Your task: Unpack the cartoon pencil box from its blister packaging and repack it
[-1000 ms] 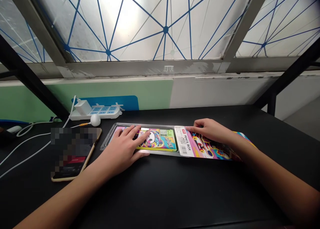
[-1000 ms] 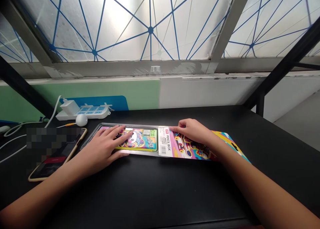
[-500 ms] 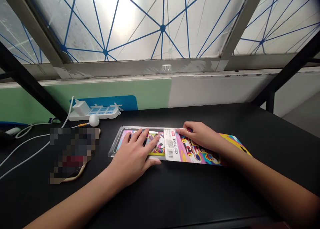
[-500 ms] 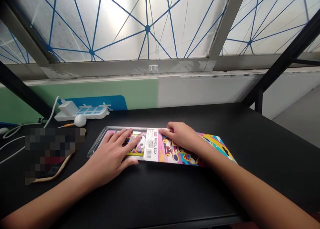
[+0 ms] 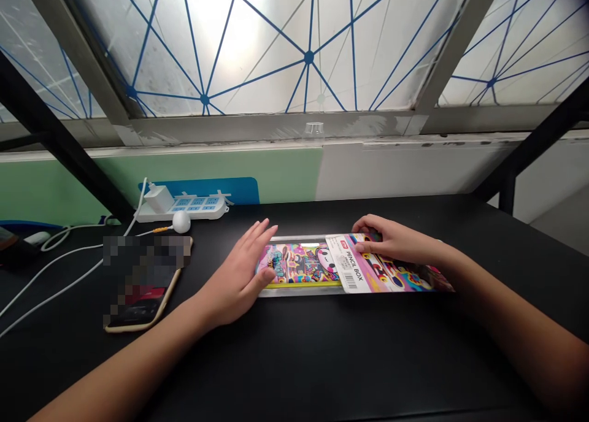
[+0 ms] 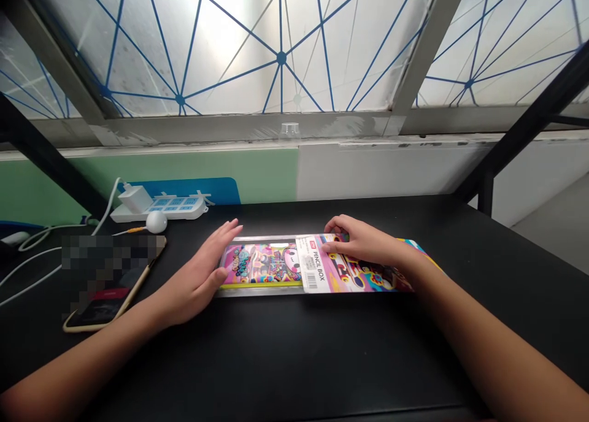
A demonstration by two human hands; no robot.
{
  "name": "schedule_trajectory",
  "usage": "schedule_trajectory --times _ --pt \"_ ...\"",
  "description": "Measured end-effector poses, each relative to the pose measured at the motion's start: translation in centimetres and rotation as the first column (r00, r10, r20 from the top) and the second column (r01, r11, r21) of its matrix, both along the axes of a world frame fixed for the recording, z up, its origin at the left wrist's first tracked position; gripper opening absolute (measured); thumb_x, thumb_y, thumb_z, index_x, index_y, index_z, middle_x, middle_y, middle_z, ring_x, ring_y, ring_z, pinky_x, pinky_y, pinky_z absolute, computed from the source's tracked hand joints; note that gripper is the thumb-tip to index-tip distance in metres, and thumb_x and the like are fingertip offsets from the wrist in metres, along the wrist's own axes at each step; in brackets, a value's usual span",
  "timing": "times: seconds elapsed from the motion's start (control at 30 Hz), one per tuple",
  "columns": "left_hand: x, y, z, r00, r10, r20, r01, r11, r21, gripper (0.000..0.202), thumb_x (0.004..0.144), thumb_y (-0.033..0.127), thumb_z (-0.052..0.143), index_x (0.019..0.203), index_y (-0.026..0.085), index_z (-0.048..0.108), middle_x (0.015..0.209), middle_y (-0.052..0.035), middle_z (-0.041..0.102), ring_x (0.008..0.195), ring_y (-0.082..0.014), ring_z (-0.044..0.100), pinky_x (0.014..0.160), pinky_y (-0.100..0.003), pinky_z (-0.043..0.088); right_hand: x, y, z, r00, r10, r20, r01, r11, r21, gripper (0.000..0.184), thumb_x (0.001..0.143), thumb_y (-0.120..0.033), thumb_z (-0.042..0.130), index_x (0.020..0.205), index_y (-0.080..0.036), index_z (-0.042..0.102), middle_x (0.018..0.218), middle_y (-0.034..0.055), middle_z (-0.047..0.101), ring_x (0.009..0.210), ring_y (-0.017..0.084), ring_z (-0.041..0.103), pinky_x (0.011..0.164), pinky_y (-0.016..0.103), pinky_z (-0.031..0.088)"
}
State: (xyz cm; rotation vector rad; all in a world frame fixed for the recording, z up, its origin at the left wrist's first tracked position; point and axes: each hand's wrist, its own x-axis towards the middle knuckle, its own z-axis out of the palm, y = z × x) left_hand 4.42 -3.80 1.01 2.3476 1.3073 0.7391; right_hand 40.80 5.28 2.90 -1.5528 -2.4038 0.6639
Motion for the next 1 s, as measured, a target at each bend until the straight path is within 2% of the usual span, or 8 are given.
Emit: schedule_trajectory --times 0.13,0.27,0.43,0.53,0.7,0.83,0.9,1.0 --pt "0.6 -0.7 -0.2 0.986 -0.020 0.168 0.032 0.997 -0.066 0.084 0.096 0.077 0.018 0.162 0.027 0.020 0.171 -0.0094 0.014 0.157 -0.0317 0.010 0.126 -0.057 0.009 -0.1 0.0 -0.3 0.998 0.017 -0.054 -0.017 1.000 -0.005 0.066 0.078 -0.064 0.071 0.130 -0.026 0.060 0.136 0.0113 0.061 0.120 0.032 0.060 0.101 0.043 0.049" --pt "0.6 -1.1 -0.3 0.939 0.025 0.344 0.016 0.993 -0.115 0.085 0.094 0.079 0.015 0.163 0.029 0.012 0.172 -0.0071 0.009 0.157 -0.0308 0.010 0.126 -0.052 0.017 -2.6 -0.1 -0.5 0.997 0.031 -0.065 -0.030 1.000 0.009 0.071 0.078 -0.065 0.070 0.135 -0.025 0.057 0.142 0.0134 0.057 0.122 0.032 0.060 0.102 0.044 0.050" --pt "0.5 -0.9 -0.9 0.886 0.049 0.462 0.002 0.994 -0.108 0.086 0.093 0.080 0.012 0.162 0.029 0.015 0.172 -0.0069 0.012 0.157 -0.0310 0.014 0.126 -0.051 0.019 -8.9 0.1 0.6 0.992 0.118 0.040 -0.118 0.993 -0.007 0.068 0.079 -0.068 0.066 0.130 -0.024 0.062 0.138 0.0141 0.058 0.105 0.032 0.067 0.090 0.044 0.053" --pt "0.5 -0.8 -1.2 0.866 0.041 0.498 -0.003 0.997 -0.078 0.083 0.094 0.079 0.010 0.161 0.030 0.016 0.171 -0.0080 0.017 0.155 -0.0326 0.020 0.123 -0.052 0.028 -13.7 -0.2 1.5 0.975 0.193 0.112 -0.193 0.981 -0.011 0.064 0.082 -0.068 0.064 0.127 -0.022 0.064 0.136 0.0155 0.060 0.099 0.032 0.068 0.082 0.043 0.053" --pt "0.7 -0.5 -1.2 0.812 0.060 0.580 -0.013 0.996 -0.086 0.076 0.099 0.073 0.010 0.160 0.029 0.018 0.170 -0.0089 0.021 0.155 -0.0289 0.021 0.123 -0.049 0.029 -19.5 -1.1 1.9 0.920 0.320 0.228 -0.350 0.931 0.105 0.050 0.096 -0.057 0.049 0.119 -0.017 0.066 0.125 0.0177 0.065 0.093 0.033 0.068 0.081 0.045 0.050" --pt "1.0 0.1 -0.9 0.721 0.246 0.648 -0.146 0.968 -0.205 0.052 0.109 0.048 0.011 0.155 0.026 0.022 0.165 -0.0106 0.032 0.154 -0.0236 0.025 0.121 -0.048 0.033 -17.7 -1.4 1.0 0.935 0.283 0.215 -0.330 0.914 0.235 0.053 0.094 -0.062 0.051 0.122 -0.019 0.065 0.131 0.0171 0.063 0.103 0.034 0.066 0.092 0.050 0.047" --pt "0.9 0.5 -0.8 0.656 0.383 0.650 -0.225 0.922 -0.316 0.045 0.106 0.030 0.031 0.151 0.027 0.027 0.162 -0.0105 0.036 0.153 -0.0237 0.029 0.117 -0.046 0.039 -14.5 -1.2 0.3 0.964 0.211 0.163 -0.247 0.936 0.250 0.053 0.093 -0.064 0.051 0.122 -0.022 0.065 0.135 0.0147 0.062 0.107 0.034 0.066 0.096 0.050 0.046" --pt "0.6 1.2 -0.9 0.557 0.526 0.642 -0.263 0.846 -0.464 0.062 0.089 0.007 0.044 0.147 0.028 0.033 0.155 -0.0111 0.042 0.146 -0.0245 0.040 0.109 -0.044 0.048 -8.3 -0.7 -0.7 0.996 0.073 0.050 -0.080 0.983 0.163 0.050 0.093 -0.066 0.049 0.116 -0.025 0.067 0.129 0.0119 0.067 0.109 0.033 0.065 0.093 0.046 0.050"
